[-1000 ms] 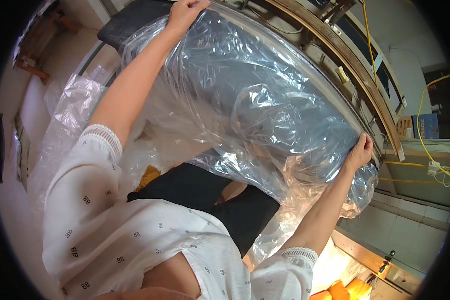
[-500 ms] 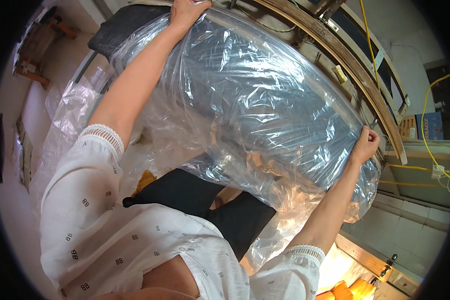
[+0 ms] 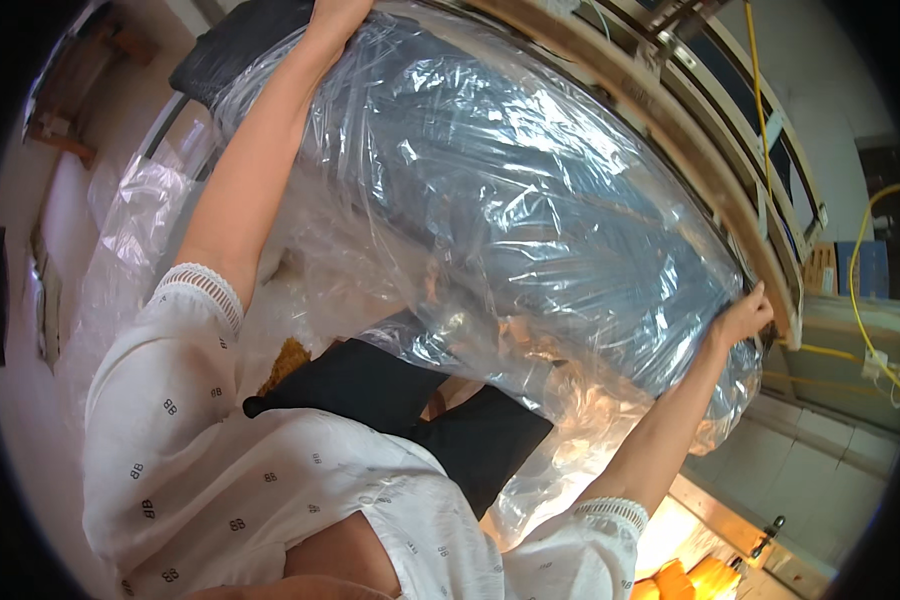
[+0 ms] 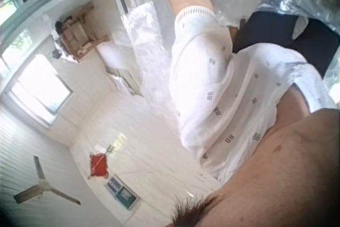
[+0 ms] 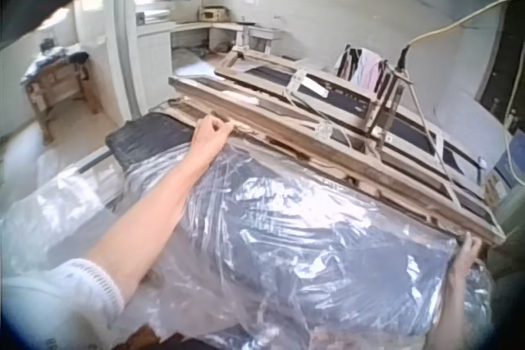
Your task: Wrapping a large industrial object in clear plastic sheeting.
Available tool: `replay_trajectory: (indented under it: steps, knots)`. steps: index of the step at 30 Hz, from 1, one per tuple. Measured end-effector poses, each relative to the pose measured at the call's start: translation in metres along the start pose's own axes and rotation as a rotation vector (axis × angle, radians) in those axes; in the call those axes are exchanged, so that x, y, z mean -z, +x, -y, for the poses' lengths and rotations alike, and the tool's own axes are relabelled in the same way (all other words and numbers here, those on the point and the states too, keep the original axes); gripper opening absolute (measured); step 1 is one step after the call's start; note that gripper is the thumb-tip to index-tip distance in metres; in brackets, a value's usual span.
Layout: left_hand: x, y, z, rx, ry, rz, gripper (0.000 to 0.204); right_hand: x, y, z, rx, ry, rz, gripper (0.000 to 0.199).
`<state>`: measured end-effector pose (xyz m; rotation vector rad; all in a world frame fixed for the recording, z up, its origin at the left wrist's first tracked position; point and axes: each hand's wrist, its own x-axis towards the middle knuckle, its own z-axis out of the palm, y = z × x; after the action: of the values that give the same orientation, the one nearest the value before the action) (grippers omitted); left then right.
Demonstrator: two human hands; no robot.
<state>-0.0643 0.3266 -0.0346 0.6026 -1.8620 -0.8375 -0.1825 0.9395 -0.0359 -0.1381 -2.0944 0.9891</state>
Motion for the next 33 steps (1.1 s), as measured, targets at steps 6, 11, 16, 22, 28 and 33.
replay_trajectory:
  steps: [6, 11, 16, 22, 28, 33]
  knots:
    - [0.055, -0.004, -0.032, -0.002, -0.361, 0.32, 0.015, 0.041, -0.045, 0.061, 0.199, 0.039, 0.144, 0.022]
    - [0.157, 0.008, -0.003, 0.186, -0.32, 0.415, 0.029, 0.087, -0.096, 0.037, -0.255, 0.523, 0.229, 0.018]
    - [0.201, -0.031, -0.066, -0.042, -0.132, 0.578, 0.025, 0.116, -0.102, 0.033, -0.446, 0.559, 0.205, 0.028]
    - [0.232, -0.056, -0.085, 0.059, -0.352, 0.606, 0.015, 0.123, -0.133, 0.115, -0.15, 0.529, 0.385, 0.015]
    - [0.261, -0.074, -0.092, 0.081, -0.407, 0.645, 0.01, 0.117, -0.194, 0.204, -0.209, 0.711, 0.874, 0.012]
    - [0.28, -0.089, -0.099, 0.131, -0.402, 0.741, 0.01, 0.115, -0.197, 0.213, -0.356, 0.794, 0.913, 0.015]
